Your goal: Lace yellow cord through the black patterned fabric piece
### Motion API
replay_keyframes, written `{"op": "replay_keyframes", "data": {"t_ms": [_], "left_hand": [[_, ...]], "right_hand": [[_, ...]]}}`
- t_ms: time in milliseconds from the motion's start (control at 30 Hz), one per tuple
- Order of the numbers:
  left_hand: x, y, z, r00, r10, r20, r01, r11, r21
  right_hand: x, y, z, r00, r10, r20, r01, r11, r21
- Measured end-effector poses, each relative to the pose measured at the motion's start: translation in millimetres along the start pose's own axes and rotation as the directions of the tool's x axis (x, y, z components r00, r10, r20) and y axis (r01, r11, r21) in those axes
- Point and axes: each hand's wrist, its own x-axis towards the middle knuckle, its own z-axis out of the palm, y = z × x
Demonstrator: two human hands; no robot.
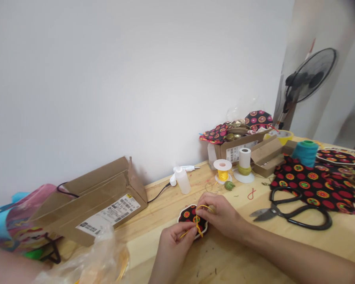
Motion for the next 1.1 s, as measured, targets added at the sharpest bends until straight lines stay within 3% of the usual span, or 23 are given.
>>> {"op": "replay_keyframes", "data": {"t_ms": [567, 800, 1100], "left_hand": [[1.9, 0.7, -2.7, 0.994, -0.079, -0.069, 0.084, 0.994, 0.065], [1.4, 3.5, -3.8, 0.997, -0.031, -0.066, 0.038, 0.993, 0.109], [1.4, 3.0, -1.7, 0.999, 0.004, -0.035, 0.001, 0.988, 0.157]], "right_hand": [[-0.9, -7.2, -1.5, 0.998, 0.054, 0.029, -0.054, 0.999, -0.005], [-0.5, -5.1, -0.9, 0.999, 0.046, 0.023, -0.045, 0.999, -0.020], [-0.7, 3.0, 0.7, 0.996, 0.087, 0.025, -0.081, 0.983, -0.166]]}}
